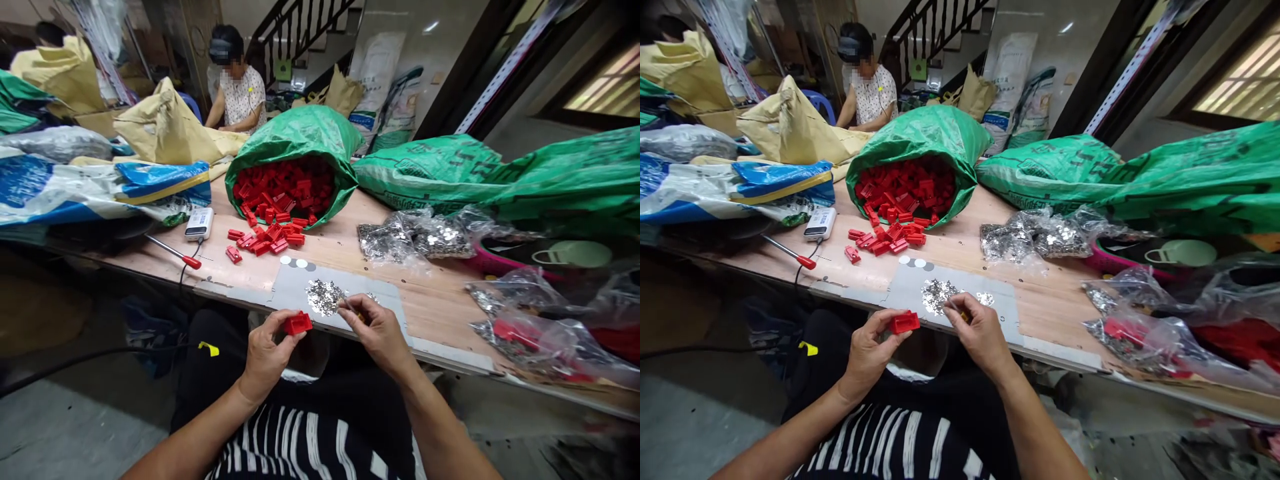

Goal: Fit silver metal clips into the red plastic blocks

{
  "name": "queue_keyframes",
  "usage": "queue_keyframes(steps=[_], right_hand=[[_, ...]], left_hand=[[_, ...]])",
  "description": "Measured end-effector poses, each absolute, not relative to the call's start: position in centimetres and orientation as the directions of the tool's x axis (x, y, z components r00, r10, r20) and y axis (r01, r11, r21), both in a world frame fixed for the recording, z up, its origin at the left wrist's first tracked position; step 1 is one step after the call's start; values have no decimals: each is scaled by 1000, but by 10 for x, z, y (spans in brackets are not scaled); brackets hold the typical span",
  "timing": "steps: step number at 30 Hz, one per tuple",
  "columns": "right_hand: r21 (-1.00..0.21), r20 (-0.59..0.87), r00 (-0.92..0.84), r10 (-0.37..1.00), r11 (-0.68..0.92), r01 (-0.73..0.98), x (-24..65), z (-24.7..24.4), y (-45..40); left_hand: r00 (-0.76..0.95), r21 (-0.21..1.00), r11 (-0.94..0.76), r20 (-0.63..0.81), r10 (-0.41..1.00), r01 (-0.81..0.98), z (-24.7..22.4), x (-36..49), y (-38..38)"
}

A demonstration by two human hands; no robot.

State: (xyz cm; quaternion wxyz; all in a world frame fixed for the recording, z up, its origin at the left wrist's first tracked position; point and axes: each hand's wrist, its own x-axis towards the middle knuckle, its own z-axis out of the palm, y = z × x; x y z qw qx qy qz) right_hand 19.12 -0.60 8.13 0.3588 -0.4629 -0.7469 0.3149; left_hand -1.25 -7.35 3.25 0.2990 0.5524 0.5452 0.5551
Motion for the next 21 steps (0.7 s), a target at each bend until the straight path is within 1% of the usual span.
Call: queue_keyframes(steps=[5,8,11,17,21], right_hand=[[-709,284,-415,864,481,516,159,84,-25],[-649,300,-466,832,536,539,153,78,-26],[-629,266,-508,819,547,552,152,76,-25],[-677,210,-547,810,524,517,151,81,-23],[-793,181,-563,806,458,401,154,79,-21]], left_hand=[[-160,836,-339,441,883,432,40,-13,-73],[-140,798,-382,492,859,466,43,-13,-74],[-127,776,-408,522,843,482,44,-12,-75],[-130,761,-426,547,827,490,42,-10,-77],[-154,770,-420,545,824,480,42,-10,-78]])
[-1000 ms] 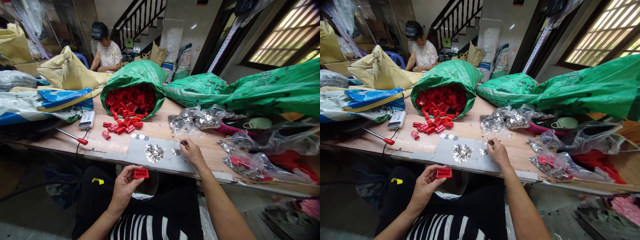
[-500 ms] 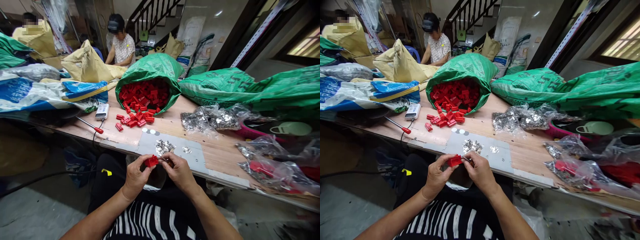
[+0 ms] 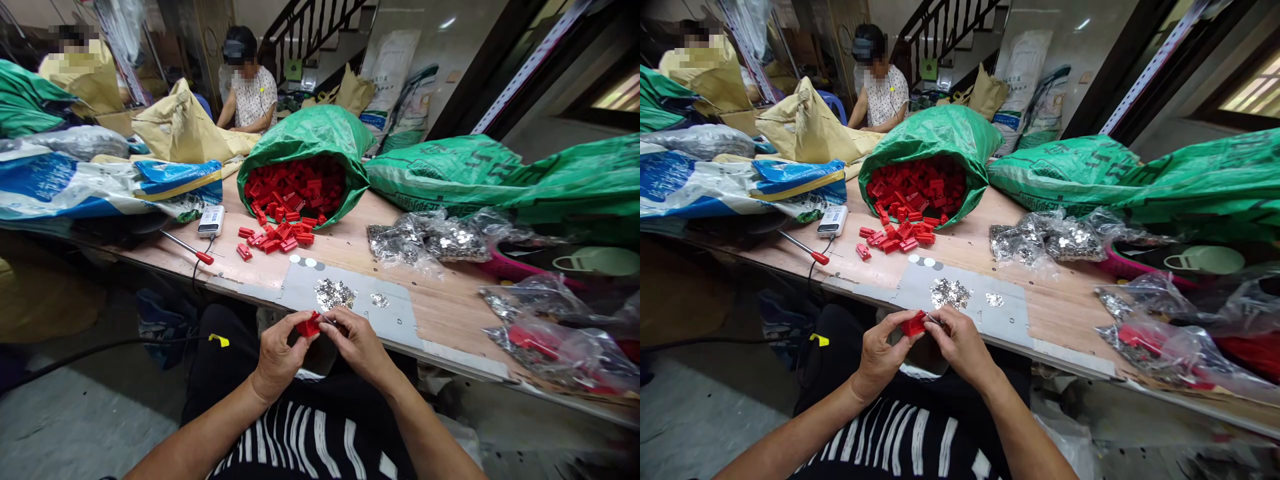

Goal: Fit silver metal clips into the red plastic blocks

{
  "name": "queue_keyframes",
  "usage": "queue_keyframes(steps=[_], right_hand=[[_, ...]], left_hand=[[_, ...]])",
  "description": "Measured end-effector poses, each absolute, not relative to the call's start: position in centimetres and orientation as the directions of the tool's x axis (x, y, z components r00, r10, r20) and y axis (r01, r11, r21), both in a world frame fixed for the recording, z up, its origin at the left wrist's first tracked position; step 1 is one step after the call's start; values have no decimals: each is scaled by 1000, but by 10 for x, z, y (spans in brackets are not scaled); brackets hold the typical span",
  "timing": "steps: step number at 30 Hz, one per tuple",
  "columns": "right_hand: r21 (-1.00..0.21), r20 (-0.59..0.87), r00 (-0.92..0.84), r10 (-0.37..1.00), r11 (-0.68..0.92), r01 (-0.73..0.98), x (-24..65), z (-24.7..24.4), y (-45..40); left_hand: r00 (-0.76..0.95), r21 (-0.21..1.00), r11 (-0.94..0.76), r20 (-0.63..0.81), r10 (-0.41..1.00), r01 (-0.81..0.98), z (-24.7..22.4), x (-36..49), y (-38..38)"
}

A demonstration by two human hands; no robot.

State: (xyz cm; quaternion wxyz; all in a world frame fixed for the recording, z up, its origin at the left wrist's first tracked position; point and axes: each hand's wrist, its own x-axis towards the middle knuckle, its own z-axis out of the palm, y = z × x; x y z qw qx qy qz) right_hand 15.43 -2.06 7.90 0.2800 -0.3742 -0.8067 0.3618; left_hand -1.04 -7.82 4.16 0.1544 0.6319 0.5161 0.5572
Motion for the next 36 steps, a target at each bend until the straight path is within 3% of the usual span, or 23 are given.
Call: queue_keyframes(steps=[7,20,36], right_hand=[[-915,85,-435,897,243,322,165,64,-15],[-985,-94,-562,822,4,171,155,43,-14],[-951,-254,-620,742,-307,22,174,37,-41]], left_hand=[[-160,782,-418,537,828,463,42,-11,-79],[-12,740,-506,569,822,443,33,-9,-83],[19,927,-328,331,944,183,34,-5,-96]])
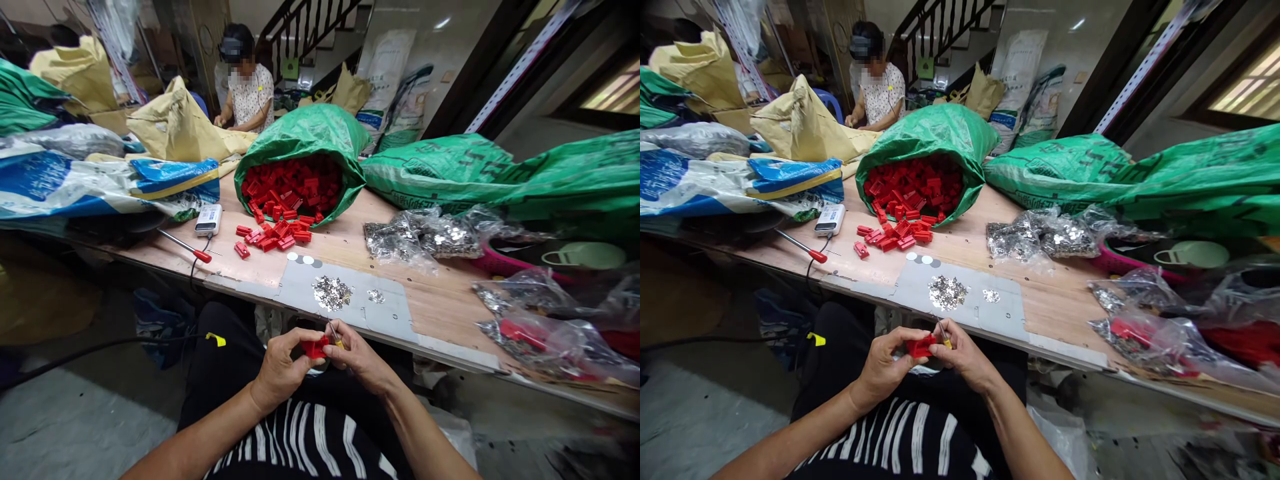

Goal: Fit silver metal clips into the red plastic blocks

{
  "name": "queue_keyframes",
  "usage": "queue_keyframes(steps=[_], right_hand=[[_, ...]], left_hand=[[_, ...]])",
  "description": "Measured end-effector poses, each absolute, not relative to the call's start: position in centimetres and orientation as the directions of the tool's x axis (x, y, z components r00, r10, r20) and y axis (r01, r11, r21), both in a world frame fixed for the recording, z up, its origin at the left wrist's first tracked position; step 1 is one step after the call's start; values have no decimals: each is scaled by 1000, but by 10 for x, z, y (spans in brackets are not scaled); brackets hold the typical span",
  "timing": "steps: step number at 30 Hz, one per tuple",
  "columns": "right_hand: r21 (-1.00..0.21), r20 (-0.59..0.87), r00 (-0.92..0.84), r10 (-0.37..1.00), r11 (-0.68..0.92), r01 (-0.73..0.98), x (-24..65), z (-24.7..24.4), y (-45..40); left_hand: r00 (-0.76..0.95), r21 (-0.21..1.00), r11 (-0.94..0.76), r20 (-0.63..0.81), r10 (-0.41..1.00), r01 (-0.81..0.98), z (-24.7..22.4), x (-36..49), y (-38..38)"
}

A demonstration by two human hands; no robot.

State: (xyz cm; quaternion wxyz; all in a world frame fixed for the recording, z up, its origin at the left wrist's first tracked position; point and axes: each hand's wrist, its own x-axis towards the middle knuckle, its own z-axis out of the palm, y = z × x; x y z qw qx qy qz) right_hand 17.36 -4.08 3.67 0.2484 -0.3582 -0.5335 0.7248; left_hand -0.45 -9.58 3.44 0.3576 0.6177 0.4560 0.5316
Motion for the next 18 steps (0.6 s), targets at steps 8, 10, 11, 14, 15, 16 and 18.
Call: queue_keyframes(steps=[8,10,11,14,15,16,18], right_hand=[[-902,-270,-672,689,-425,-73,173,42,-46],[-905,-272,-671,690,-421,-66,173,43,-46],[-912,-267,-674,689,-407,-54,174,43,-44],[-958,-244,-673,698,-281,55,178,45,-33],[-974,-222,-642,734,-192,118,179,46,-28],[-977,-185,-590,786,-83,195,180,47,-22],[-920,-67,-469,881,127,371,181,49,-10]], left_hand=[[55,970,-193,203,978,-144,33,-6,-98],[53,964,-128,144,988,-234,33,-6,-96],[50,957,-99,117,992,-272,32,-6,-95],[7,927,-33,39,999,-374,30,-6,-90],[-20,915,-22,15,1000,-403,29,-7,-88],[-51,905,-18,-4,999,-425,28,-8,-87],[-105,894,-21,-29,994,-447,25,-10,-84]])
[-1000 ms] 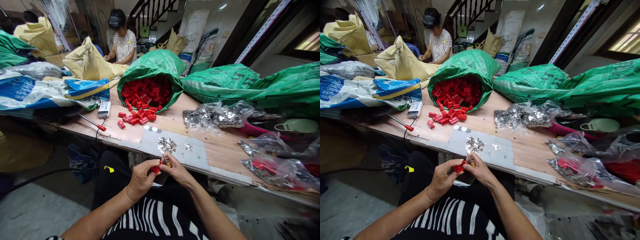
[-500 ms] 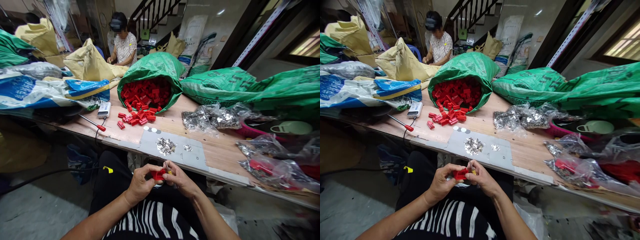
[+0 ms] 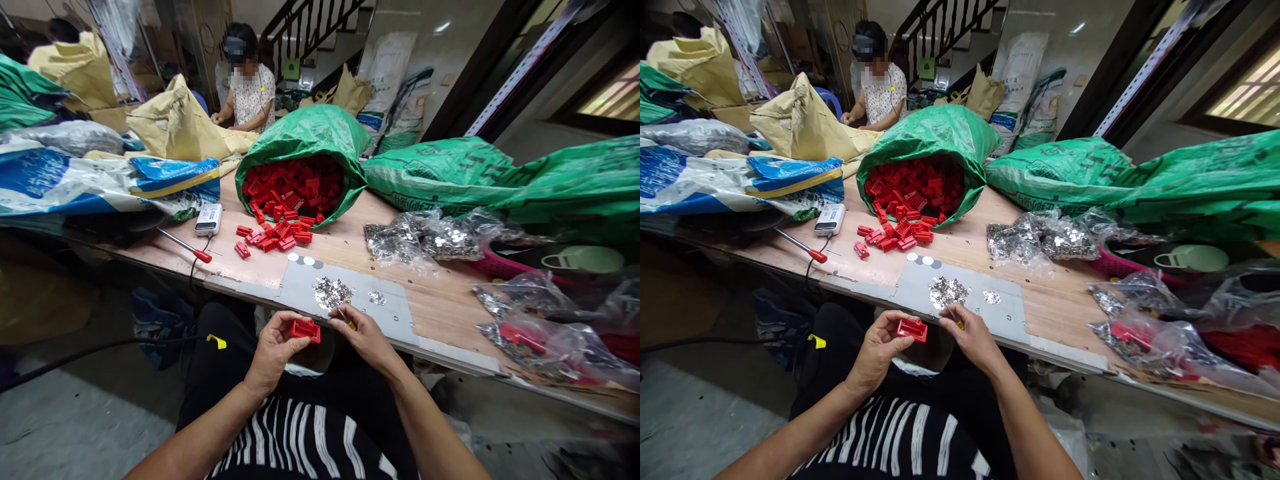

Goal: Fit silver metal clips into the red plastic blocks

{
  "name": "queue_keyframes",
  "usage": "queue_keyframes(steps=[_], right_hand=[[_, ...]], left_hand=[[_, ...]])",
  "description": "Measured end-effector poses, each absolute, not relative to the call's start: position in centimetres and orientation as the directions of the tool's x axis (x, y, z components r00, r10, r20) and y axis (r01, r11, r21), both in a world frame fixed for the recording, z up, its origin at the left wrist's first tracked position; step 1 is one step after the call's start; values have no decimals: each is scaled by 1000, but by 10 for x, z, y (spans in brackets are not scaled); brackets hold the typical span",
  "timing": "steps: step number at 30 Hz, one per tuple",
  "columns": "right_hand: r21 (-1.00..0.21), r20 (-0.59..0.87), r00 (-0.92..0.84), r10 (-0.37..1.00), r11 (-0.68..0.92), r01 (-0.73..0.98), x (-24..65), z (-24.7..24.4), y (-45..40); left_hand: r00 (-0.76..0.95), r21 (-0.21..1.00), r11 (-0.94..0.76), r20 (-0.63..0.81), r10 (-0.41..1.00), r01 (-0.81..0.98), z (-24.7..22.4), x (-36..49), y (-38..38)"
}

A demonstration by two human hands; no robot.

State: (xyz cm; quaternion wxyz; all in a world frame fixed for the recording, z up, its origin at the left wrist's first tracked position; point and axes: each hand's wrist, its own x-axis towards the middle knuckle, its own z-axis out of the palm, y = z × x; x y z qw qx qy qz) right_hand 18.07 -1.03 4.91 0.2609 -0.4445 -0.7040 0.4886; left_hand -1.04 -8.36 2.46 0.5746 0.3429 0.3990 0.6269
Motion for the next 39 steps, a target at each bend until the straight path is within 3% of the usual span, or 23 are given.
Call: queue_keyframes(steps=[2,6,12,16,21,31,39], right_hand=[[-806,38,-408,912,270,528,178,52,-1],[-577,104,-417,903,396,714,166,61,10],[-320,85,-428,900,432,843,144,68,25],[-227,30,-430,902,425,876,135,67,35],[-236,-19,-445,895,428,872,133,67,40],[-460,-28,-441,897,380,802,140,75,42],[-481,-34,-530,847,451,752,131,67,41]], left_hand=[[-136,893,-25,-41,990,-449,22,-12,-82],[-155,896,-18,-57,986,-443,21,-14,-80],[-173,902,-7,-75,982,-431,21,-15,-79],[-179,908,-4,-78,981,-418,20,-16,-79],[-193,913,-9,-77,978,-409,18,-18,-78],[-179,888,-5,-87,980,-460,19,-17,-74],[-194,887,-11,-88,977,-462,19,-17,-74]])
